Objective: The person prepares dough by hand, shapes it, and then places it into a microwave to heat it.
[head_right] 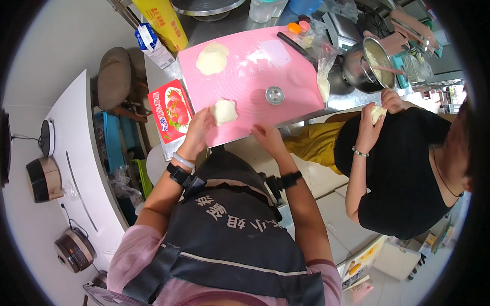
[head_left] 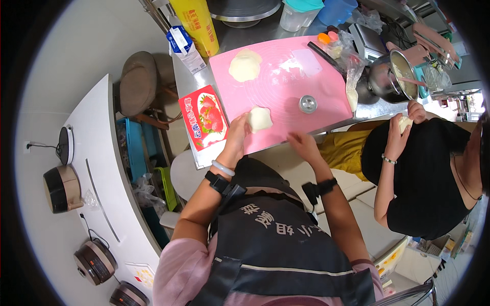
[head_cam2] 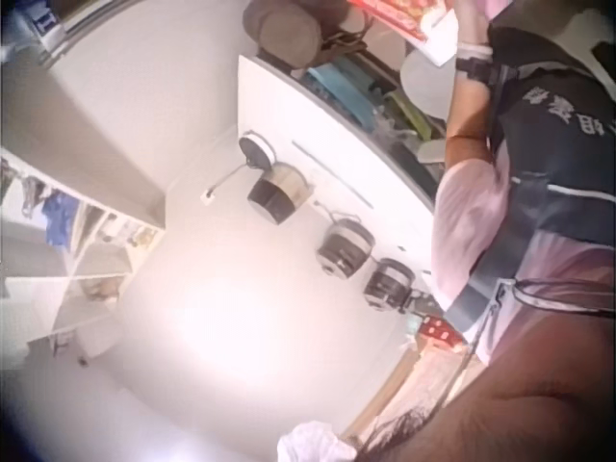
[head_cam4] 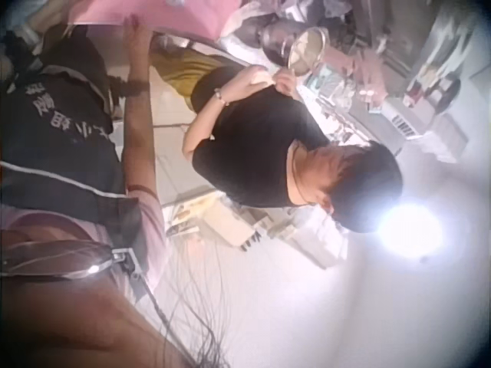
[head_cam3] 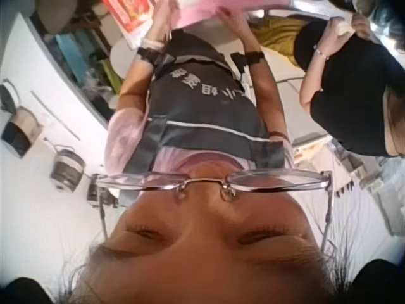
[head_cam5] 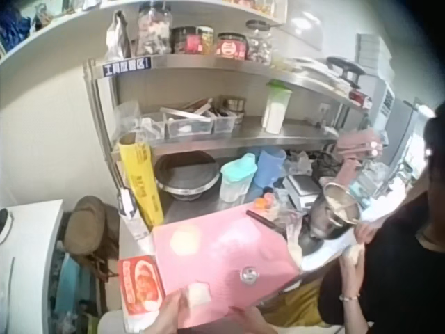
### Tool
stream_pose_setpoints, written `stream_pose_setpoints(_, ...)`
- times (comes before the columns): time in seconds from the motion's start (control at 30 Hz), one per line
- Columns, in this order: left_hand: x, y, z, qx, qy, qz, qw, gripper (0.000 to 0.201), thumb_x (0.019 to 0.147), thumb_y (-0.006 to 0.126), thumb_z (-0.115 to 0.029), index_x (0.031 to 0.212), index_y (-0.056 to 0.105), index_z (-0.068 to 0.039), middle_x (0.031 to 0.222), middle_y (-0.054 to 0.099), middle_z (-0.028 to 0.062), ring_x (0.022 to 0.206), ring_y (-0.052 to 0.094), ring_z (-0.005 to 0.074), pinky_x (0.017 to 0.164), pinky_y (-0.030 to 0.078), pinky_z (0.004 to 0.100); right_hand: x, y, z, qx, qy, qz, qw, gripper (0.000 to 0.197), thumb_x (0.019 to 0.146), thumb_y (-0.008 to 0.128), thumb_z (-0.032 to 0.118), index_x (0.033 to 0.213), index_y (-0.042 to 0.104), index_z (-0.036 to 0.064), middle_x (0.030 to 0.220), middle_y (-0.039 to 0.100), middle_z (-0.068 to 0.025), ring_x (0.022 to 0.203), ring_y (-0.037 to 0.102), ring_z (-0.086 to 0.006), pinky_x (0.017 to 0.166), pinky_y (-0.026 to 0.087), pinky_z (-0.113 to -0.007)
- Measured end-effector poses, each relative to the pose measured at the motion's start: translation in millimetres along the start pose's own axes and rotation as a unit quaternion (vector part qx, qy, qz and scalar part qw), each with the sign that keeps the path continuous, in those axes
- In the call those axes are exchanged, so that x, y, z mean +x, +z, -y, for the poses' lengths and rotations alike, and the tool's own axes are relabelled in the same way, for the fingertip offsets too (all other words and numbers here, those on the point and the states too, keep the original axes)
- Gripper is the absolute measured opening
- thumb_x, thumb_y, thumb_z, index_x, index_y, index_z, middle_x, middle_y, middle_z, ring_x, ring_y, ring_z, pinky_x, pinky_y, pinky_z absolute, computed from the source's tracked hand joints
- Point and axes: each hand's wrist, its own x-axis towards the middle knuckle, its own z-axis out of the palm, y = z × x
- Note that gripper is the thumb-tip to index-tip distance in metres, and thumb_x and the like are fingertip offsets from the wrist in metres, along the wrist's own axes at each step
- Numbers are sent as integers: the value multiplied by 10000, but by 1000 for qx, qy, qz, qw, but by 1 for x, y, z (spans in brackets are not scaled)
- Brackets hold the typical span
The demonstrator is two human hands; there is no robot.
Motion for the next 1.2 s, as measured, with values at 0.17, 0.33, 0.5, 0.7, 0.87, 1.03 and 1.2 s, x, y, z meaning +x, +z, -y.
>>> stream_pose_setpoints(0.17, 37, -8, 8, -87, -96, 22, 991, 282, 885, 376, -221, 1071, 521, -67, 960, 568, 37, 867, 525, 119, 746, 405, 254, 73, 53, 5, 99, -7, -89, 991, 381, 842, 579, 249, 1058, 537, -62, 816, 623, -76, 725, 573, -126, 640, 451, -245)
stream_pose_setpoints(0.33, 51, -17, 18, -81, -152, 49, 984, 283, 870, 439, -213, 1090, 537, -63, 951, 580, 42, 888, 540, 136, 772, 410, 259, 90, 58, 0, 130, 172, 1, 977, 429, 789, 636, 275, 1062, 558, -45, 856, 620, -77, 735, 572, -144, 644, 462, -272)
stream_pose_setpoints(0.5, 56, -12, 30, -34, -83, -2, 996, 263, 871, 488, -193, 1071, 547, -33, 919, 580, 36, 820, 534, 110, 674, 427, 231, 84, 54, 14, 225, 221, -25, 949, 381, 767, 664, 235, 1014, 584, -45, 799, 610, -70, 699, 556, -127, 588, 443, -242)
stream_pose_setpoints(0.7, 66, -11, 29, -25, -33, -33, 999, 218, 853, 553, -181, 946, 584, 14, 763, 567, 23, 629, 487, 80, 536, 392, 212, 89, 52, 19, 283, 183, -22, 941, 320, 773, 664, 216, 944, 605, -48, 755, 598, -57, 670, 534, -111, 569, 428, -230)
stream_pose_setpoints(0.87, 69, -5, 28, -41, 65, -126, 989, 154, 828, 593, -127, 843, 600, 26, 709, 569, 17, 589, 476, 71, 528, 399, 203, 93, 59, 14, 268, 174, -67, 945, 266, 803, 632, 211, 899, 625, -38, 742, 595, -36, 637, 509, -91, 549, 414, -233)
stream_pose_setpoints(1.03, 66, -3, 33, -62, 56, -173, 981, 147, 853, 559, -113, 819, 599, 24, 691, 564, 15, 578, 468, 71, 533, 397, 205, 95, 62, 1, 279, 185, -104, 937, 257, 819, 614, 210, 874, 628, -40, 724, 594, -36, 606, 493, -81, 525, 402, -234)
stream_pose_setpoints(1.2, 68, -5, 41, -68, 18, -179, 981, 197, 887, 507, -169, 841, 601, -2, 660, 551, 17, 541, 470, 77, 442, 373, 227, 98, 64, -3, 272, 167, -127, 939, 296, 829, 599, 250, 843, 628, -44, 677, 587, -32, 551, 478, -83, 487, 393, -240)
